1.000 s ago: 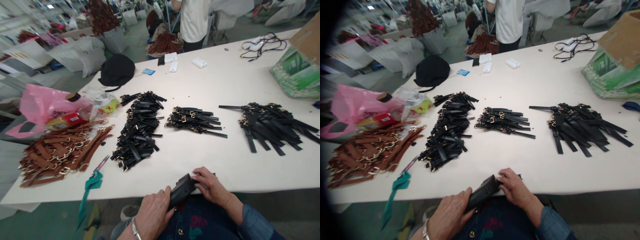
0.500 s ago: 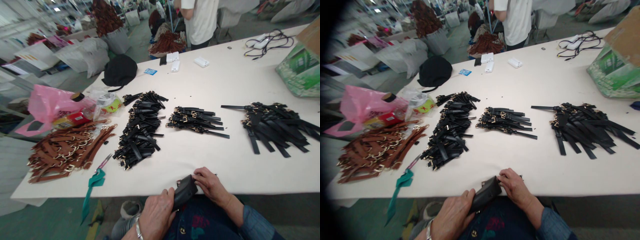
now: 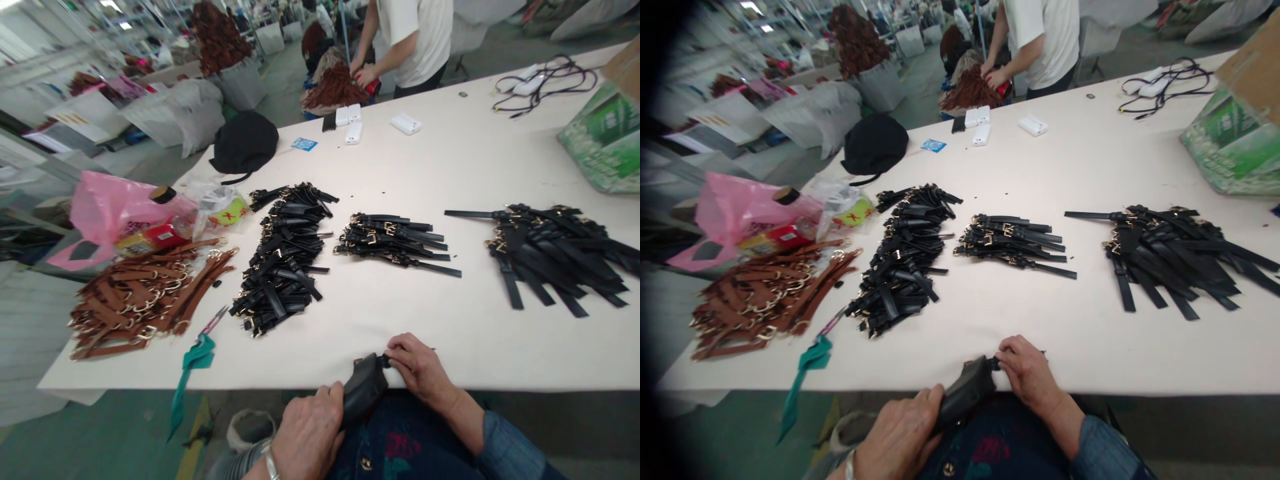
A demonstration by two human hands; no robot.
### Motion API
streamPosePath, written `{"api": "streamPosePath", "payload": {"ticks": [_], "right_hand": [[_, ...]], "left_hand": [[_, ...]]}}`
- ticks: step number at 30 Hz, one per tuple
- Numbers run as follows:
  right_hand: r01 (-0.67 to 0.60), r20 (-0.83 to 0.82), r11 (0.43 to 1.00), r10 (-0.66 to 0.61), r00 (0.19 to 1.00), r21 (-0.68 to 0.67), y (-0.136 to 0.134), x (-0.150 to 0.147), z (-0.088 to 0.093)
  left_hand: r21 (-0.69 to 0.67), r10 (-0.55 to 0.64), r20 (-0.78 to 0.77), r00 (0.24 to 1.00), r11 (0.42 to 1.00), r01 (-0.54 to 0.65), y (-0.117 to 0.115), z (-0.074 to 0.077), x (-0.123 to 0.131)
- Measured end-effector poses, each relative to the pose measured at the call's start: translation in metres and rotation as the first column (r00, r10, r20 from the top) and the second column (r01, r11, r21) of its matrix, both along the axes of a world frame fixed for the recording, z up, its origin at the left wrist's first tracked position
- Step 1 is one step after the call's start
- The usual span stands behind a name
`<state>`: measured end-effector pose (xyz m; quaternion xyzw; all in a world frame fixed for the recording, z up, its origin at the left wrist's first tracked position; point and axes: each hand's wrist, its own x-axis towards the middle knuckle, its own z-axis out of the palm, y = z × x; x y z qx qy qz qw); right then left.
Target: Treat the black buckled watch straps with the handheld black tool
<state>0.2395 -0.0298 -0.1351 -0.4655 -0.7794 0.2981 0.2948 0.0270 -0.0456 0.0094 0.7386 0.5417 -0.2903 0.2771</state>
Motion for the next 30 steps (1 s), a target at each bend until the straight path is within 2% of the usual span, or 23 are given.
{"api": "streamPosePath", "payload": {"ticks": [3,6,11,14,17,23,27,30], "right_hand": [[0.003,0.015,1.0,-0.003,1.0,-0.004,0.002,0.0,-0.001],[0.003,0.029,1.0,-0.002,1.0,-0.021,0.002,0.0,0.0],[0.006,0.02,0.999,-0.005,1.0,-0.041,0.002,0.0,0.002],[0.017,0.009,0.999,-0.017,1.0,-0.046,0.002,0.0,0.002],[0.026,0.004,0.998,-0.026,1.0,-0.051,0.002,-0.001,0.003],[0.026,0.021,0.997,-0.025,0.999,-0.075,0.002,-0.001,0.005],[0.023,0.004,0.998,-0.023,1.0,-0.052,0.003,-0.001,0.003],[0.022,-0.006,0.999,-0.022,1.0,-0.032,0.003,-0.001,0.002]], "left_hand": [[0.027,-0.003,0.021,1.0,1.0,0.002,0.001,-0.005,0.008],[0.032,0.006,0.04,0.999,0.999,-0.007,0.002,-0.008,0.006],[0.092,0.042,0.04,0.998,0.995,-0.045,0.003,-0.008,-0.022],[0.075,0.06,0.01,0.998,0.995,-0.061,0.0,-0.004,-0.038],[0.055,0.07,-0.005,0.998,0.996,-0.069,-0.004,-0.002,-0.043],[0.064,0.05,0.017,0.999,0.997,-0.051,-0.006,-0.01,-0.026],[0.097,0.038,0.05,0.998,0.994,-0.043,0.004,-0.015,-0.009],[0.11,0.071,0.064,0.995,0.991,-0.077,0.013,-0.015,-0.007]]}}
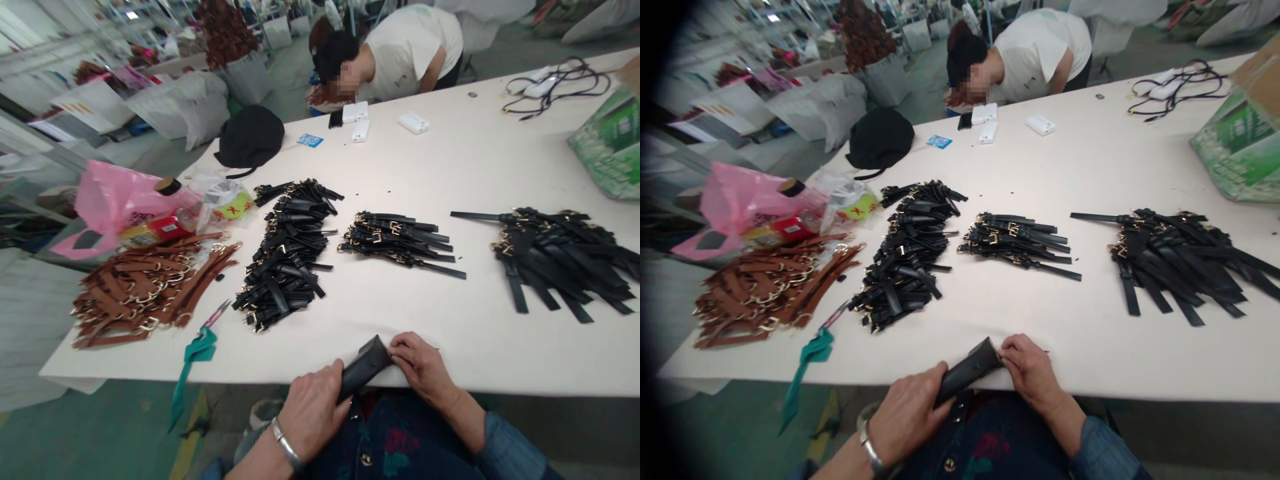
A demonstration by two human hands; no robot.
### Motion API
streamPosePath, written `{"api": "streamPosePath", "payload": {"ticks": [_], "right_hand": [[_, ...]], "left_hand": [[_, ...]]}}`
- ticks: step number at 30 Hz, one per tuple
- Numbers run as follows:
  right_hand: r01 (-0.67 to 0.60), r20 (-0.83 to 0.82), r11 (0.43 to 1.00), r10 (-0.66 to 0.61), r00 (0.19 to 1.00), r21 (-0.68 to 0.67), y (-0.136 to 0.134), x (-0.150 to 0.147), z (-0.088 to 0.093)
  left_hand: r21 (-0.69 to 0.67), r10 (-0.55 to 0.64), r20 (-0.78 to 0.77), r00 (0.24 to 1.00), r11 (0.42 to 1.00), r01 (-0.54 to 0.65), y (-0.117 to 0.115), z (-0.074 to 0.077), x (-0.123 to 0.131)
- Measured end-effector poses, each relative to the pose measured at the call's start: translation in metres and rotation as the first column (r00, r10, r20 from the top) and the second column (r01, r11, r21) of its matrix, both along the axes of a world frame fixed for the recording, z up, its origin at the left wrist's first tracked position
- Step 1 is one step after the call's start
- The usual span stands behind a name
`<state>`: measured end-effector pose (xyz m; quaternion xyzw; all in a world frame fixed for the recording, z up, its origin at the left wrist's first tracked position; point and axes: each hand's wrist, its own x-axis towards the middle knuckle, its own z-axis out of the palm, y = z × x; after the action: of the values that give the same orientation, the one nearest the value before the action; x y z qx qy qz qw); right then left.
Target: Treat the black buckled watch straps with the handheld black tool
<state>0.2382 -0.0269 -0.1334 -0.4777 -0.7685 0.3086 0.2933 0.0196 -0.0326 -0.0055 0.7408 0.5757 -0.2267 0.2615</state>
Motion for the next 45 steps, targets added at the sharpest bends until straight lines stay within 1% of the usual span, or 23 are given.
{"api": "streamPosePath", "payload": {"ticks": [3,6,10,15,19,22,26,29,32,36,41,45], "right_hand": [[0.0,0.007,1.0,0.0,1.0,-0.005,0.0,-0.001,0.001],[0.002,0.005,1.0,-0.002,1.0,-0.013,-0.001,-0.001,0.002],[-0.027,-0.024,1.0,0.027,0.999,-0.013,-0.001,0.002,0.005],[-0.083,-0.029,0.996,0.082,0.996,-0.021,-0.002,0.009,0.005],[-0.065,-0.007,0.998,0.065,0.998,-0.011,-0.002,0.007,0.003],[-0.048,0.0,0.999,0.048,0.999,0.0,-0.002,0.003,0.005],[-0.046,0.002,0.999,0.046,0.999,0.006,-0.003,-0.001,0.007],[-0.05,0.002,0.999,0.05,0.999,-0.005,-0.004,-0.001,0.006],[-0.059,0.023,0.998,0.059,0.998,-0.024,-0.003,-0.002,0.005],[-0.071,0.064,0.997,0.072,0.995,-0.021,-0.001,-0.003,0.006],[-0.095,0.113,0.995,0.096,0.989,-0.011,0.002,-0.007,0.011],[-0.141,0.091,0.99,0.143,0.986,-0.023,0.006,-0.011,0.018]], "left_hand": [[-0.012,0.048,-0.003,0.999,0.999,-0.048,0.001,0.006,-0.011],[-0.038,0.062,-0.029,0.998,0.997,-0.063,-0.007,0.012,-0.027],[-0.091,0.084,-0.079,0.993,0.992,-0.091,-0.018,0.013,-0.036],[-0.085,0.133,-0.044,0.99,0.987,-0.136,-0.023,0.007,-0.036],[-0.064,0.111,-0.019,0.994,0.992,-0.112,-0.025,0.005,-0.036],[-0.057,0.095,-0.019,0.995,0.994,-0.096,-0.024,0.007,-0.036],[-0.098,0.118,-0.022,0.993,0.988,-0.119,-0.022,0.014,-0.038],[-0.097,0.125,0.003,0.992,0.988,-0.124,-0.022,0.016,-0.041],[-0.066,0.096,0.018,0.995,0.993,-0.095,-0.021,0.011,-0.041],[-0.063,0.066,0.003,0.998,0.996,-0.066,-0.016,0.003,-0.035],[-0.051,0.037,0.028,0.999,0.998,-0.036,-0.011,0.003,-0.032],[-0.059,0.048,0.028,0.998,0.997,-0.046,-0.009,0.003,-0.034]]}}
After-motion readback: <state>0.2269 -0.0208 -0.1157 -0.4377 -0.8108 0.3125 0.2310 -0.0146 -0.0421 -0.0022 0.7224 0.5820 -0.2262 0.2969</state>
